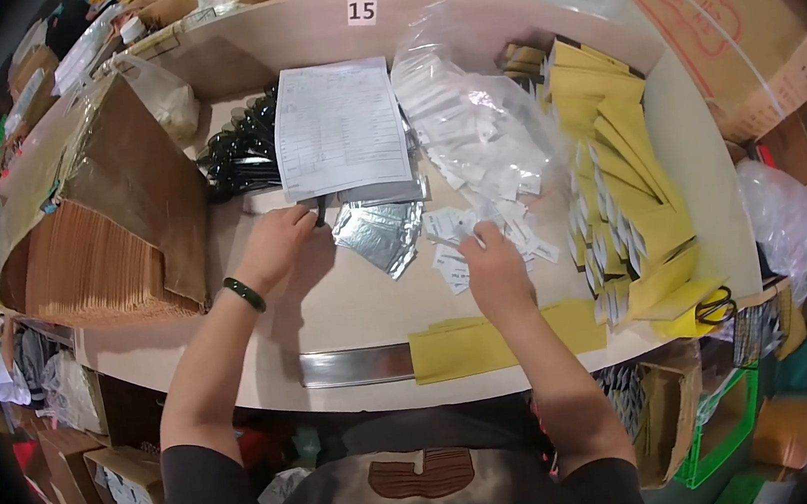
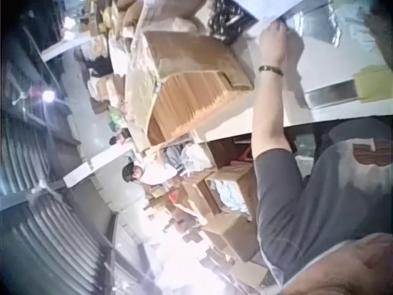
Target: Packaging small items into silver pouches and placing them into yellow padded envelopes at a factory station.
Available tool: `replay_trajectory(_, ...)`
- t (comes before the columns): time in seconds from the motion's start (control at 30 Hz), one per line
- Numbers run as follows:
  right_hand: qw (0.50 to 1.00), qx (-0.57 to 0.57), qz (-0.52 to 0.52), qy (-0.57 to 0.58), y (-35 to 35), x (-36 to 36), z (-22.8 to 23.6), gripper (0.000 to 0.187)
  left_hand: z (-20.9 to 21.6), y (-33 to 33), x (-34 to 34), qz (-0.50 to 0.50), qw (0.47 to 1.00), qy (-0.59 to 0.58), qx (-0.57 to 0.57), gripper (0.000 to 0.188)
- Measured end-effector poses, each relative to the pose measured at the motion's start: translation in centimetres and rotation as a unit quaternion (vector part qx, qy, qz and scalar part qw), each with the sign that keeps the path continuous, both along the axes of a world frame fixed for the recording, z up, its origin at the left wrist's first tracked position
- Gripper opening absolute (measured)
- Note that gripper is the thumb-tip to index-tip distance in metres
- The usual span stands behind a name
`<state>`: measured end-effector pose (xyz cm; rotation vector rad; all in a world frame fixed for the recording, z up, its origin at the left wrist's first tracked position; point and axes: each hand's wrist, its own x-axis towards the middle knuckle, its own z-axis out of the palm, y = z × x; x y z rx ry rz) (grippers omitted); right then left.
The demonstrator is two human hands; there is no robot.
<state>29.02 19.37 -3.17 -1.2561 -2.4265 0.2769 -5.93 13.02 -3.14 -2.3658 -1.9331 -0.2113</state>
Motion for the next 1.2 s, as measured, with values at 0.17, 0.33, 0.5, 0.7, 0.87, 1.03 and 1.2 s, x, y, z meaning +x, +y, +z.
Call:
replay_trajectory(0.17,0.901,-0.305,-0.024,0.307,-2.1,-7.9,2.4,0.019,4.5,-4.1,1.7,-0.012,0.979,-0.108,0.171,0.026)
replay_trajectory(0.33,0.996,-0.062,0.034,0.051,-1.0,-10.1,-2.1,0.022,3.3,-10.2,6.0,0.247,0.818,-0.427,0.295,0.009)
replay_trajectory(0.5,0.993,-0.109,-0.004,-0.044,-2.1,-12.4,-1.1,0.016,-2.4,-16.0,7.7,0.339,0.712,-0.578,0.210,0.017)
replay_trajectory(0.7,0.997,-0.064,0.030,-0.027,-3.1,-11.7,-2.6,0.022,-4.1,-15.8,8.9,0.292,0.695,-0.624,0.207,0.019)
replay_trajectory(0.87,0.962,-0.156,0.115,0.194,-5.0,-9.6,-1.5,0.024,-3.0,-18.4,8.4,0.315,0.818,-0.448,0.175,0.015)
replay_trajectory(1.03,0.934,-0.106,0.287,0.184,-8.9,-6.8,1.2,0.034,-0.1,-19.3,8.6,0.290,0.861,-0.382,0.173,0.016)
replay_trajectory(1.2,0.942,0.032,0.316,0.108,-11.4,-5.5,-0.6,0.040,-0.8,-18.2,11.1,0.254,0.851,-0.439,0.137,0.007)
